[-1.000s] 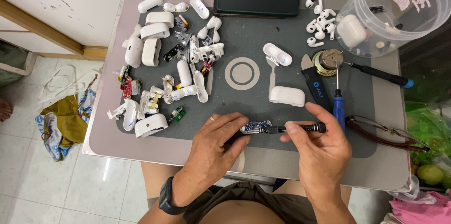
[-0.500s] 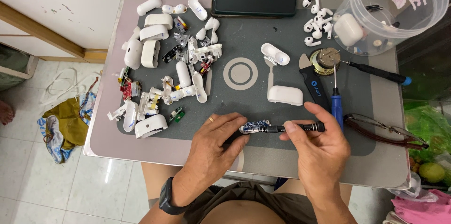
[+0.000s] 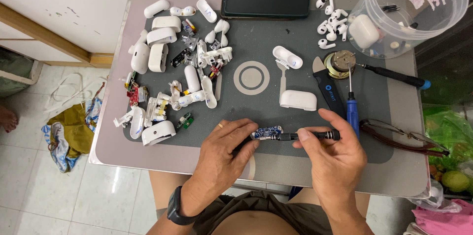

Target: Disassembling and inspecting internal components of wireless earbuds on a repair bench

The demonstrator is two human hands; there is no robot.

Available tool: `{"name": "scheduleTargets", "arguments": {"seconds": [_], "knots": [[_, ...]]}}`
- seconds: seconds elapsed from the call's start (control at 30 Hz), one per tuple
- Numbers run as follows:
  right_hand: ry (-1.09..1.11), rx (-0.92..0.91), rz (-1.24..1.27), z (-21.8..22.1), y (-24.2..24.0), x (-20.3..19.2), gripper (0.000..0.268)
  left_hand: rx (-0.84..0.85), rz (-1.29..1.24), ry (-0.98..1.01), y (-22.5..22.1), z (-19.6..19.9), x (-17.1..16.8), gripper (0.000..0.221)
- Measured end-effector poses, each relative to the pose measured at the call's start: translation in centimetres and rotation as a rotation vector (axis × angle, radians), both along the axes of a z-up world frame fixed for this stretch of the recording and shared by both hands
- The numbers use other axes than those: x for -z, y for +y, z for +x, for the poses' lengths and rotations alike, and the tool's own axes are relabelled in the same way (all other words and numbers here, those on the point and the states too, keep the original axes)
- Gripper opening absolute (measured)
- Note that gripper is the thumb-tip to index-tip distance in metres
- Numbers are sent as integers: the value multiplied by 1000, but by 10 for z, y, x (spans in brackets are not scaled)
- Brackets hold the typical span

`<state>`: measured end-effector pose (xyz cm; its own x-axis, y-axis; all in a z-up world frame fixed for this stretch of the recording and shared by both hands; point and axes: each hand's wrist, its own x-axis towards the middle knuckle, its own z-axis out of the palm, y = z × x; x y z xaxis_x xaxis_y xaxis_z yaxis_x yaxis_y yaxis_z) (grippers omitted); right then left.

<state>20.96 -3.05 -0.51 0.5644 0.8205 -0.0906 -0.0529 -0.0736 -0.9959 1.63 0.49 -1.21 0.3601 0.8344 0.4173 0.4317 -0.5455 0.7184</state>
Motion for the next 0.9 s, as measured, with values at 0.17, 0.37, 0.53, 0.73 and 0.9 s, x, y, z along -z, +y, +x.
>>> {"name": "scheduleTargets", "arguments": {"seconds": [0.17,0.37,0.53,0.73,0.9], "knots": [[-54,10,-40,-3,-2,-9,45,1,0,-25,0,0,1,25],[-192,-6,60,-5,-8,-6,42,16,47,-39,2,0,4,23],[-359,-19,181,-8,-14,-12,39,16,38,-50,1,0,5,24],[-854,-100,257,-4,-12,-34,34,3,41,-41,2,-1,10,24],[-1050,-424,470,0,3,-63,30,-17,15,-5,3,-3,16,28]]}}
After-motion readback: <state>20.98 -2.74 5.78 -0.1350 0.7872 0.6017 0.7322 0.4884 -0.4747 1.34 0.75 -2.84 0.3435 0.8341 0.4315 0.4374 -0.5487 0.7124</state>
